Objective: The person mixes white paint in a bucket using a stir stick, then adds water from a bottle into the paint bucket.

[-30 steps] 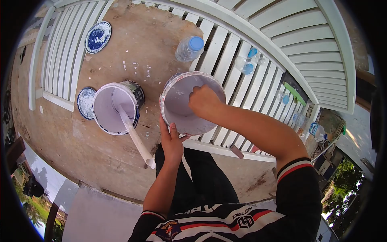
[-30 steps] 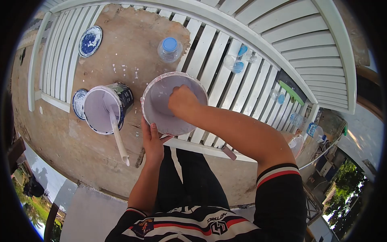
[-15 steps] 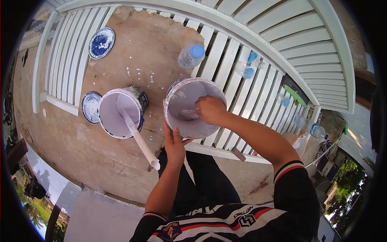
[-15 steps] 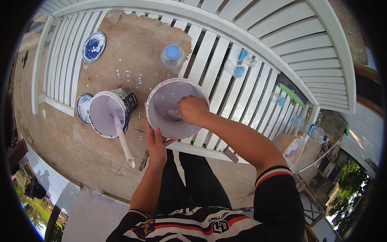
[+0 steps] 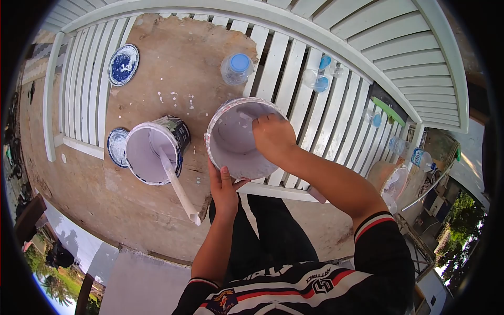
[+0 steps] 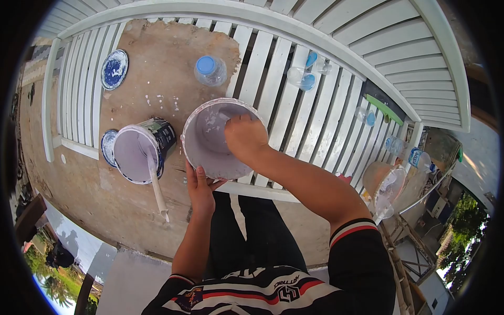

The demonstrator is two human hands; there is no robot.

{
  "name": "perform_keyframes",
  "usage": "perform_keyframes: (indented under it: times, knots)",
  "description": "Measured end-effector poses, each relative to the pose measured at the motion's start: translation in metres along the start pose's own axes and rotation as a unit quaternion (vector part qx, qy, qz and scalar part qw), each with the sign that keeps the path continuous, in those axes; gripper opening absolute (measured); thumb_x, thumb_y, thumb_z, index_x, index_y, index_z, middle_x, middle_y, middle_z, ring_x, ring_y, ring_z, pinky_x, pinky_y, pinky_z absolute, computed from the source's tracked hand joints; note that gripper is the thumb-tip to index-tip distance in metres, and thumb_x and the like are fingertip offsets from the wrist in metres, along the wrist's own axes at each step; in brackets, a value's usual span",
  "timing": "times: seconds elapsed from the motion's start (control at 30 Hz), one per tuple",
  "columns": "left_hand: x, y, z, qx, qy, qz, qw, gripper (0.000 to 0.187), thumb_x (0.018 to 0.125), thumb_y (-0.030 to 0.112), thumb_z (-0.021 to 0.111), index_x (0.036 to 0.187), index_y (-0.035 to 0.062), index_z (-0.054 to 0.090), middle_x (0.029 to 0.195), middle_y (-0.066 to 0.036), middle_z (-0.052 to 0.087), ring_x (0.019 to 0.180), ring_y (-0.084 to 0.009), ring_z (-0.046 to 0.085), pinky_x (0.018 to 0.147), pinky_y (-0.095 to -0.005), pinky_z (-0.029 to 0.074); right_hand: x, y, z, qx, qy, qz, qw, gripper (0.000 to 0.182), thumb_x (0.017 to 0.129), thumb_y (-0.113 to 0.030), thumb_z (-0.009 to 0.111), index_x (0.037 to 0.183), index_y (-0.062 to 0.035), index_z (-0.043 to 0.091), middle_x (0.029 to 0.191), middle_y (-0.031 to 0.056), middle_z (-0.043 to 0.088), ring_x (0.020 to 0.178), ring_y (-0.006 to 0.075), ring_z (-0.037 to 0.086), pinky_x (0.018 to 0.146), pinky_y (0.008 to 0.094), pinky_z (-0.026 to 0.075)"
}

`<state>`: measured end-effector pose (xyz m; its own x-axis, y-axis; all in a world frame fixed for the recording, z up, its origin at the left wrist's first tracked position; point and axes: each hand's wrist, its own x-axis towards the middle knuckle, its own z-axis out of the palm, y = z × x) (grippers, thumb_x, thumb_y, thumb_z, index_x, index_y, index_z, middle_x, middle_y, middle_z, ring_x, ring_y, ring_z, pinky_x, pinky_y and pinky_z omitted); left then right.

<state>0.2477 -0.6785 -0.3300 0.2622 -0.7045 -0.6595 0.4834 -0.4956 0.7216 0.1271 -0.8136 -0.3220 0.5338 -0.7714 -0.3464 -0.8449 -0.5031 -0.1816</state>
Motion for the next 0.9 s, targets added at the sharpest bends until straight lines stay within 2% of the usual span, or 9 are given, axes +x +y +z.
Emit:
perform_keyframes:
  times: [0.13,0.23,0.33,0.47,0.53,0.63,0.77,0.83,0.9]
  knots:
    - [0.000,0.001,0.000,-0.001,-0.001,-0.002,1.000,0.054,0.100,0.029,0.035,0.145,0.0129,0.011,0.127,-0.017,0.046,0.103,-0.0312,0.060,0.078,-0.0402,0.057,-0.002,-0.012,-0.004,-0.008,-0.147,-0.030,0.989,0.013,0.074,-0.010,0.056,0.078,-0.0038,0.066,0.082,0.0112,0.064,0.079,0.0262,0.062,0.062,0.0380,0.052]
    - [0.000,0.000,0.000,-0.005,-0.002,-0.004,1.000,0.054,0.100,0.029,0.036,0.145,0.0130,0.011,0.127,-0.017,0.046,0.103,-0.0310,0.060,0.078,-0.0404,0.057,0.000,-0.010,0.002,0.092,-0.106,-0.036,0.990,0.014,0.075,-0.011,0.056,0.080,-0.0033,0.066,0.083,0.0120,0.064,0.080,0.0264,0.063,0.063,0.0383,0.052]
    - [0.000,0.001,-0.002,-0.002,-0.007,-0.002,1.000,0.054,0.100,0.029,0.036,0.145,0.0130,0.011,0.128,-0.017,0.046,0.103,-0.0309,0.060,0.078,-0.0405,0.057,-0.001,-0.009,0.008,0.117,-0.034,0.001,0.993,0.015,0.075,-0.012,0.056,0.083,-0.0029,0.065,0.084,0.0123,0.064,0.080,0.0267,0.063,0.064,0.0388,0.053]
    - [0.000,0.000,-0.001,0.002,0.001,-0.004,1.000,0.055,0.100,0.029,0.036,0.145,0.0129,0.010,0.128,-0.017,0.046,0.103,-0.0307,0.060,0.078,-0.0399,0.057,-0.006,-0.004,0.002,0.060,0.006,0.017,0.998,0.014,0.076,-0.012,0.056,0.084,-0.0032,0.065,0.083,0.0111,0.064,0.078,0.0255,0.064,0.063,0.0377,0.053]
    - [0.000,0.002,-0.002,-0.014,-0.005,-0.023,1.000,0.054,0.100,0.023,0.035,0.146,0.0145,0.007,0.134,-0.016,0.039,0.111,-0.0305,0.055,0.079,-0.0385,0.057,-0.005,-0.001,0.000,0.035,0.019,0.028,0.999,0.013,0.076,-0.012,0.056,0.083,-0.0035,0.064,0.083,0.0113,0.064,0.076,0.0251,0.064,0.061,0.0373,0.052]
    - [0.000,0.003,-0.002,-0.025,-0.007,-0.032,0.999,0.055,0.100,0.019,0.034,0.147,0.0150,0.006,0.138,-0.016,0.035,0.115,-0.0304,0.052,0.079,-0.0379,0.057,-0.005,-0.003,0.003,-0.031,0.026,0.037,0.998,0.015,0.073,-0.011,0.057,0.081,-0.0020,0.066,0.082,0.0128,0.064,0.072,0.0258,0.064,0.059,0.0368,0.053]
    - [0.000,-0.001,-0.003,0.002,0.002,-0.006,1.000,0.056,0.100,0.028,0.038,0.146,0.0127,0.009,0.129,-0.017,0.045,0.104,-0.0310,0.060,0.080,-0.0391,0.056,-0.005,-0.017,-0.003,0.007,-0.132,0.035,0.991,0.014,0.073,-0.013,0.058,0.079,-0.0033,0.066,0.081,0.0129,0.065,0.071,0.0260,0.064,0.059,0.0376,0.053]
    - [0.001,0.001,-0.005,-0.018,-0.008,-0.020,1.000,0.055,0.100,0.021,0.036,0.147,0.0139,0.008,0.136,-0.015,0.039,0.111,-0.0292,0.055,0.080,-0.0381,0.057,-0.005,-0.019,-0.004,0.059,-0.161,0.003,0.985,0.014,0.074,-0.015,0.059,0.079,-0.0031,0.064,0.081,0.0134,0.064,0.073,0.0262,0.065,0.059,0.0381,0.052]
    - [0.000,0.001,-0.004,-0.031,-0.015,-0.028,0.999,0.055,0.100,0.017,0.036,0.147,0.0143,0.007,0.139,-0.014,0.035,0.114,-0.0279,0.053,0.080,-0.0373,0.056,-0.003,-0.016,0.009,0.092,-0.081,-0.009,0.992,0.014,0.076,-0.015,0.058,0.079,-0.0029,0.064,0.079,0.0125,0.064,0.071,0.0264,0.065,0.060,0.0383,0.052]
